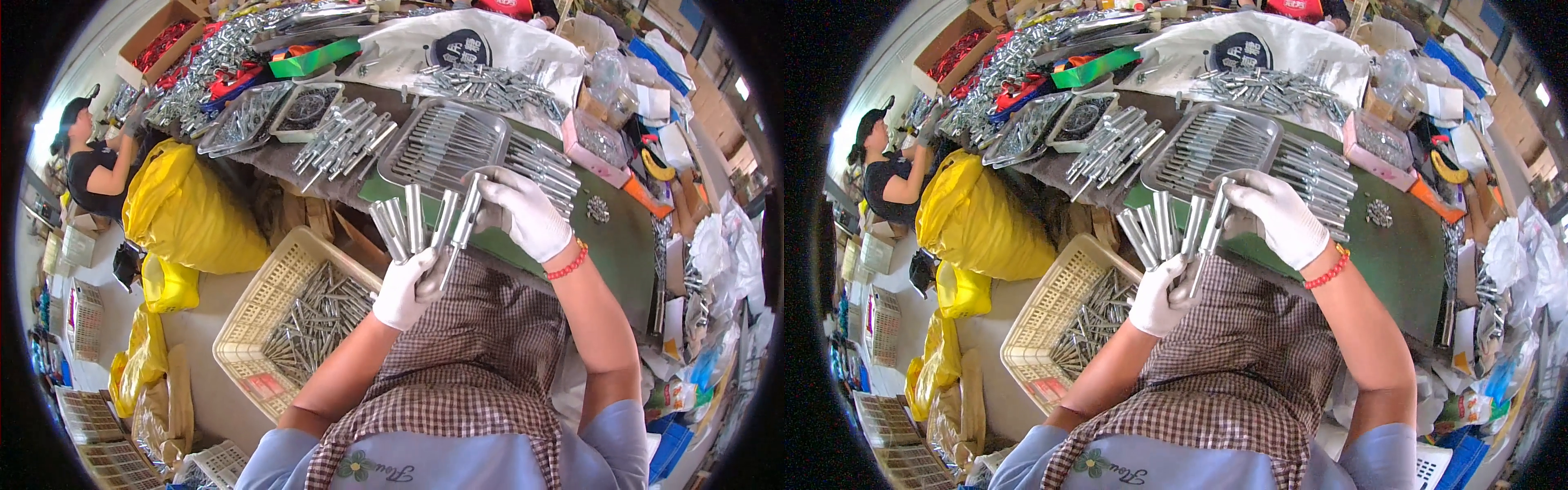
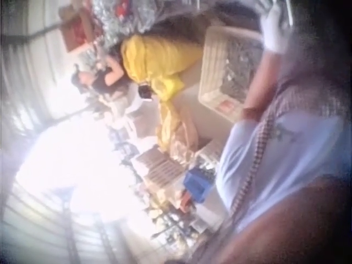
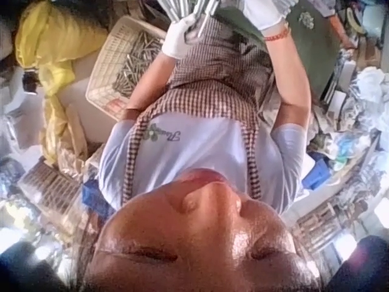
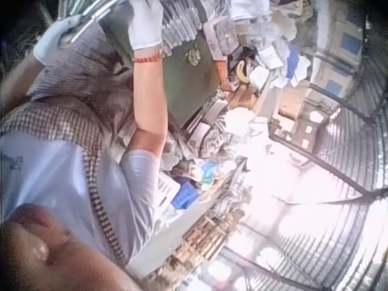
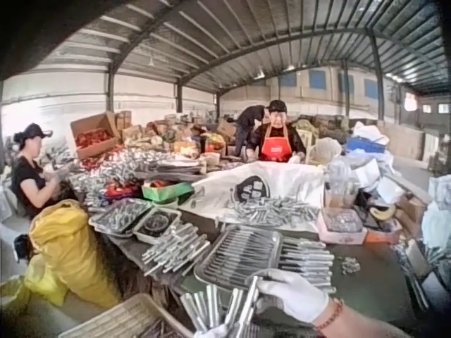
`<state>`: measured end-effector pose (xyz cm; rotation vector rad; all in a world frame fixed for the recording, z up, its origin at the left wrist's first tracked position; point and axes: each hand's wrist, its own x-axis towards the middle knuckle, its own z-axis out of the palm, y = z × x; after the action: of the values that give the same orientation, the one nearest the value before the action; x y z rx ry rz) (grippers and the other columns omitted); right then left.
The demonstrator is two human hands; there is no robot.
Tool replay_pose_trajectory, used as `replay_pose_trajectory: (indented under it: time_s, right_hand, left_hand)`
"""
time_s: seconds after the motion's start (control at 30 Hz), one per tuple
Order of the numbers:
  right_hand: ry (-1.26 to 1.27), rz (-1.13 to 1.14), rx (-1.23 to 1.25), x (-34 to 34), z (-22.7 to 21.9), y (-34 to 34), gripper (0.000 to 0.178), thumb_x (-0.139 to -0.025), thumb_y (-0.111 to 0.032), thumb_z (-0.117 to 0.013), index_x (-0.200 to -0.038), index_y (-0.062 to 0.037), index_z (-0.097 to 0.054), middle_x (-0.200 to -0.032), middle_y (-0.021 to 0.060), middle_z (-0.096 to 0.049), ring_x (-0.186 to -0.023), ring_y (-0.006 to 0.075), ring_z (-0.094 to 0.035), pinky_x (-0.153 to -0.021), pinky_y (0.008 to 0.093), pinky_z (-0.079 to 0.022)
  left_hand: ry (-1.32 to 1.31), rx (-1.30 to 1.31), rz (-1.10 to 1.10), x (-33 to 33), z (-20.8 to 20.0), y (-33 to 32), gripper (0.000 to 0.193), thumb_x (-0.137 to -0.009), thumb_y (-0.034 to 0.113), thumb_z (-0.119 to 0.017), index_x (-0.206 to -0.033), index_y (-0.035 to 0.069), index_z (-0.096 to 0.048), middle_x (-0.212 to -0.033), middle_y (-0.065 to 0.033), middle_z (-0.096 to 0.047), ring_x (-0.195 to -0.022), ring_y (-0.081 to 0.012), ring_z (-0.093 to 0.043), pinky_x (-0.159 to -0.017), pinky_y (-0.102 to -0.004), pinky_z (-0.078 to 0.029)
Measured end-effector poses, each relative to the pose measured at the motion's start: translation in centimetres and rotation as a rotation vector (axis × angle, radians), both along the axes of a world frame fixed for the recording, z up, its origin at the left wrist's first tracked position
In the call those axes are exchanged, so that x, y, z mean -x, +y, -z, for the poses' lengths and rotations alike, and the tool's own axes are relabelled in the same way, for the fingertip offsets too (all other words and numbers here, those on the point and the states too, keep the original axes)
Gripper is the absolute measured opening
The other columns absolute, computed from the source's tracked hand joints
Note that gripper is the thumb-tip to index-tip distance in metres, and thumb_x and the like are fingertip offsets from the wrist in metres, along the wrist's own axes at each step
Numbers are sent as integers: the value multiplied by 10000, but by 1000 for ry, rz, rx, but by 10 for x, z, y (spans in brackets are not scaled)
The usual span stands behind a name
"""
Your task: Assembling small metal components by inserting rods into tubes and attaching small rings or spacers at a workbench.
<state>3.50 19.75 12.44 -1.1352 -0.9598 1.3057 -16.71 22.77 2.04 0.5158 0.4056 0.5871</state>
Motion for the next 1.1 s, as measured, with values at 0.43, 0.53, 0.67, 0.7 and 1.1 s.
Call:
replay_pose_trajectory:
  time_s: [0.43, 0.53, 0.67, 0.7, 1.1]
  right_hand:
    - [44, 0, 9, -12, 21, -27, 292, -944, -187, -521, -1151, 13, -570, -987, 58, -640, -788, 118, -635, -698, 272, -552]
    - [41, 21, 10, -13, 23, -31, 298, -944, -181, -522, -1162, 18, -565, -989, 60, -641, -787, 120, -634, -690, 273, -553]
    - [19, 42, 0, -12, 22, -35, 303, -944, -163, -522, -1179, 25, -555, -990, 65, -642, -783, 125, -634, -681, 271, -551]
    - [22, 44, 0, -13, 23, -36, 303, -944, -163, -522, -1179, 25, -555, -990, 65, -642, -783, 125, -634, -681, 271, -551]
    - [75, 52, -43, -23, 33, -49, 307, -941, -140, -526, -1180, 50, -544, -1001, 76, -629, -785, 133, -626, -667, 264, -548]
  left_hand:
    - [-30, -114, 83, -18, 1, -22, 257, -932, 285, -492, -1004, 45, -545, -522, 50, -319, -424, -68, -251, -435, -224, -230]
    - [13, -137, 34, -21, 1, -27, 251, -936, 289, -488, -999, 50, -537, -520, 47, -317, -422, -65, -250, -423, -213, -216]
    - [-8, -138, 56, -24, 6, -28, 234, -939, 294, -489, -982, 68, -530, -521, 44, -317, -420, -65, -253, -425, -212, -216]
    - [-17, -135, 60, -25, 6, -29, 230, -940, 296, -489, -977, 73, -529, -523, 44, -318, -419, -65, -254, -426, -211, -215]
    - [19, -137, 82, -35, 4, -35, 236, -942, 289, -492, -1011, 69, -544, -540, 54, -321, -437, -71, -259, -471, -230, -238]
